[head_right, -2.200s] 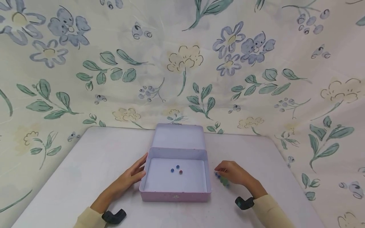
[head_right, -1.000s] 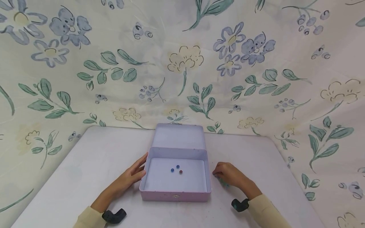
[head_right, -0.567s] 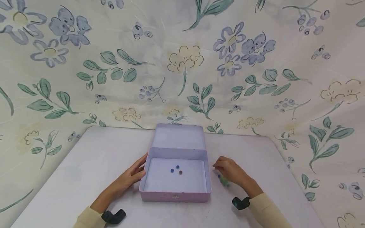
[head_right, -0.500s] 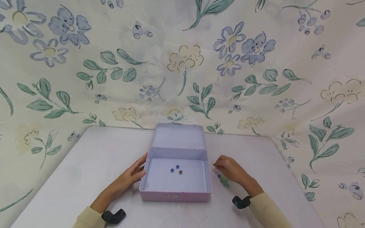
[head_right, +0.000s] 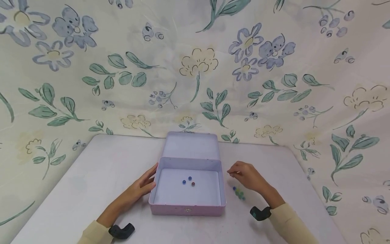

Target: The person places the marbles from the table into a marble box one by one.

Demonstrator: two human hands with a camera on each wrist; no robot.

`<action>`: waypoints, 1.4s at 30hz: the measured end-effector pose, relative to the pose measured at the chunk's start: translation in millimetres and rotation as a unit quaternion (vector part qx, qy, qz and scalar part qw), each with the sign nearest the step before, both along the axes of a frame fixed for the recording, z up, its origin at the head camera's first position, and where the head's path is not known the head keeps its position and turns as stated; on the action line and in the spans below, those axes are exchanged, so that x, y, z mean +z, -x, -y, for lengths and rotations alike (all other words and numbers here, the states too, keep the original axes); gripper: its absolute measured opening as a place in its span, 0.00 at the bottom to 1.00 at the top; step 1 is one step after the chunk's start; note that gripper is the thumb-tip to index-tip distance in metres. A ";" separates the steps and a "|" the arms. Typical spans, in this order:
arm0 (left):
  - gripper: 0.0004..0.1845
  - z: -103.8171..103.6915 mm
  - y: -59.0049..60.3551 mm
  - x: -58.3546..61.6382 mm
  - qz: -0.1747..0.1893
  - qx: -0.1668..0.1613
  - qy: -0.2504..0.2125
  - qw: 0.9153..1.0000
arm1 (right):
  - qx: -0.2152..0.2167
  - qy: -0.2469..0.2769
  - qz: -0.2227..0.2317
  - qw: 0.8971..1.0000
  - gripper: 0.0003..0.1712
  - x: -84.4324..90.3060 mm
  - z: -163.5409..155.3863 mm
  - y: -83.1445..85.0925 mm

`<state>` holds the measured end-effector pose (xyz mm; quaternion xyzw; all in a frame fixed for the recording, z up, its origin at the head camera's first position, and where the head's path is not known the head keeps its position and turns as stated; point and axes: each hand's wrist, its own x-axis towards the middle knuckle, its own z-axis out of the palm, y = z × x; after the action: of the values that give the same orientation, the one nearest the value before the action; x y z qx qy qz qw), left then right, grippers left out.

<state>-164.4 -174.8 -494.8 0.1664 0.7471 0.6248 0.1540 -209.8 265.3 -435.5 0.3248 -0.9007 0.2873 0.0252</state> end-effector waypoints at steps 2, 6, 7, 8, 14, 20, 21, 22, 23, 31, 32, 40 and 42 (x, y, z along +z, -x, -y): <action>0.38 -0.1 -0.4 -0.2 0.000 0.001 0.000 1.000 | 0.002 0.010 -0.001 1.000 0.11 2.6 1.0 0.0; 0.38 -0.4 -0.8 -0.6 0.000 0.001 0.001 1.000 | 0.012 0.026 -0.003 1.000 0.11 6.6 3.9 1.0; 0.38 -0.4 -0.8 -0.7 0.000 0.001 0.001 1.000 | 0.015 0.027 -0.005 1.000 0.11 7.4 4.8 1.3; 0.38 -0.4 -0.8 -0.7 0.000 0.002 0.001 1.000 | 0.018 0.028 -0.007 0.999 0.10 8.1 5.9 1.7; 0.38 -0.7 -0.7 -1.1 0.002 0.000 0.000 1.000 | 0.031 0.032 -0.017 0.999 0.11 13.5 12.4 3.1; 0.38 -1.2 -1.2 -1.0 0.002 0.002 0.000 1.000 | 0.043 0.031 -0.011 0.999 0.10 21.2 23.4 6.0; 0.38 -1.3 -1.2 -0.9 0.002 0.002 0.000 1.000 | 0.047 0.031 -0.009 0.998 0.10 22.4 25.9 6.7; 0.38 -1.3 -1.1 -0.9 0.002 0.002 0.000 1.000 | 0.049 0.030 -0.008 0.998 0.10 23.6 28.5 7.5; 0.38 -1.4 -1.1 -0.9 0.002 0.003 0.000 1.000 | 0.052 0.030 -0.007 0.998 0.10 25.1 31.3 8.2; 0.38 -1.0 -1.3 -1.4 0.005 0.005 -0.001 1.000 | 0.074 0.014 0.004 0.997 0.12 37.1 60.3 13.8; 0.38 -1.0 -1.3 -1.5 0.005 0.005 -0.002 1.000 | 0.079 0.012 0.003 0.997 0.13 38.5 63.9 14.7; 0.38 -0.9 -1.2 0.2 0.008 0.004 -0.002 1.000 | 0.109 -0.018 0.004 0.994 0.12 38.6 92.5 25.9; 0.38 -0.6 -1.0 0.9 0.008 0.004 -0.003 1.000 | 0.117 -0.021 0.009 0.993 0.11 37.4 100.1 28.4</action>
<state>-163.4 -174.2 -494.0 0.1589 0.7445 0.6291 0.1571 -238.2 165.2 -398.1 0.4262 -0.8623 0.2723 -0.0235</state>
